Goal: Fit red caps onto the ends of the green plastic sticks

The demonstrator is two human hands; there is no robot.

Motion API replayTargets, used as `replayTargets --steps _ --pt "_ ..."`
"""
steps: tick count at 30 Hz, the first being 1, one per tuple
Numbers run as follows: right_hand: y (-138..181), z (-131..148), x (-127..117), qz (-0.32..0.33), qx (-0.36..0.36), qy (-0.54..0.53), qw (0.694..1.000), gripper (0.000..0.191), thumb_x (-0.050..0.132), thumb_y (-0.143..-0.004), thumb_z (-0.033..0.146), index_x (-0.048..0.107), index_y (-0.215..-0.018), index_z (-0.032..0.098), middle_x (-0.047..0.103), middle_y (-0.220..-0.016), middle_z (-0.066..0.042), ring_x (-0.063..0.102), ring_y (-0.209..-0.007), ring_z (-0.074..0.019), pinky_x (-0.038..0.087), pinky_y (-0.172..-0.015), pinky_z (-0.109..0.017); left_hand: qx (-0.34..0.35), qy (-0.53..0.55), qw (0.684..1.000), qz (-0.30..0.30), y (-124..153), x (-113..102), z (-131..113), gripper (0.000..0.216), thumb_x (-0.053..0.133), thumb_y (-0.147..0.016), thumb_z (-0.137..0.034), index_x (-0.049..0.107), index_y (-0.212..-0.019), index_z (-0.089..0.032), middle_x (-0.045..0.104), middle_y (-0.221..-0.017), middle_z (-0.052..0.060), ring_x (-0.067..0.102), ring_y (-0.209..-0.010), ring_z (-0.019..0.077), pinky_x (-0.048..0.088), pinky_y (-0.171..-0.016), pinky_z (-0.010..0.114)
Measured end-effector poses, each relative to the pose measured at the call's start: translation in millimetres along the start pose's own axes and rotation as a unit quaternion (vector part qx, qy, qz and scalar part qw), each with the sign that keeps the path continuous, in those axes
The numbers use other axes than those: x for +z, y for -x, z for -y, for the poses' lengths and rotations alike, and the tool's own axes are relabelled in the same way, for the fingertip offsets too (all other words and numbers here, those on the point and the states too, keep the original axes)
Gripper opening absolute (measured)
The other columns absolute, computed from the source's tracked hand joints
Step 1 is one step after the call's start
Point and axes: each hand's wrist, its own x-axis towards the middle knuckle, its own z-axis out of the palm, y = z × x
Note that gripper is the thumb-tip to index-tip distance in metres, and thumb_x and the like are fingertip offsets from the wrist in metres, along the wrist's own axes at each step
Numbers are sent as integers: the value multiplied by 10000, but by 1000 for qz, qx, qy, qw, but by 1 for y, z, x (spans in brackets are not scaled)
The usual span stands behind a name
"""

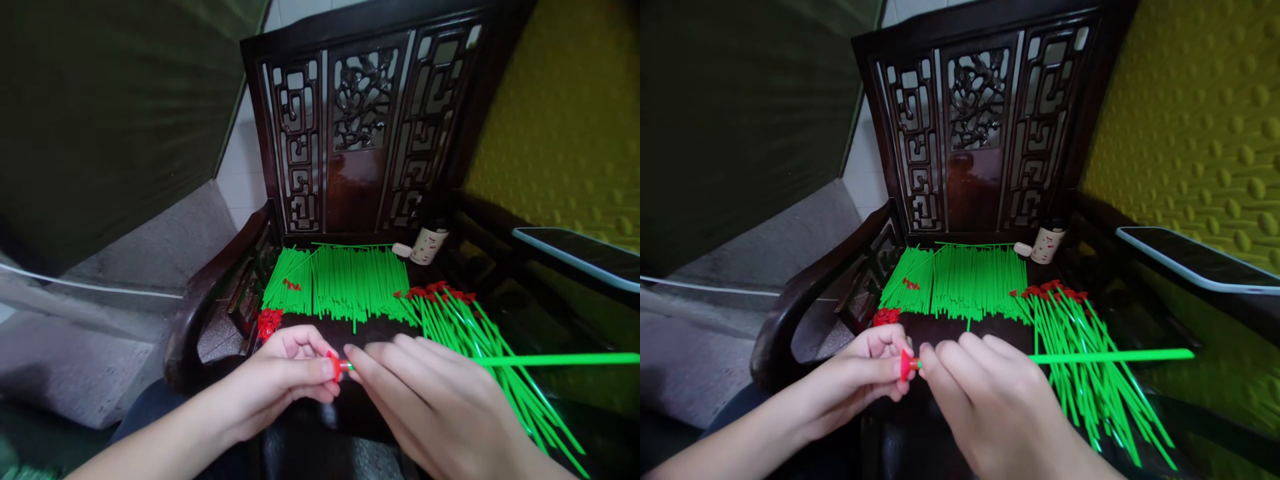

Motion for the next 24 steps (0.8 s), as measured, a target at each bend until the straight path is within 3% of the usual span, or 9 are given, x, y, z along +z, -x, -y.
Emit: replayTargets --steps 5,8,15,24 --pt "1 1 0 17 110 -120 987 188 477 -886 176 652 -956 185 653 -767 -10 583 -694 -148 452 -672 -271 91 -92 992 13 1 -1 -5 91 739 -702 -153 691 -779 -147 664 -687 -6 603 -617 54 465 -614 157" --pt "0 2 1 23 119 -156 980 179 481 -881 157 653 -916 190 637 -724 -5 577 -664 -144 460 -672 -265 116 -115 987 7 2 -2 -5 99 742 -697 -139 709 -788 -159 660 -737 -12 594 -660 45 450 -632 138" --pt "1 4 0 10 104 -115 988 259 432 -904 159 638 -750 189 581 -621 -9 538 -574 -133 412 -558 -257 18 -40 999 9 3 -1 -1 127 747 -695 -186 725 -813 -144 692 -696 28 638 -623 84 506 -584 169" --pt "3 1 0 18 -5 -51 999 374 326 -923 102 609 -694 185 517 -535 17 406 -454 -127 293 -449 -294 -17 -31 999 -1 1 -5 7 128 789 -629 -195 724 -715 -124 704 -629 45 646 -536 106 515 -518 186"
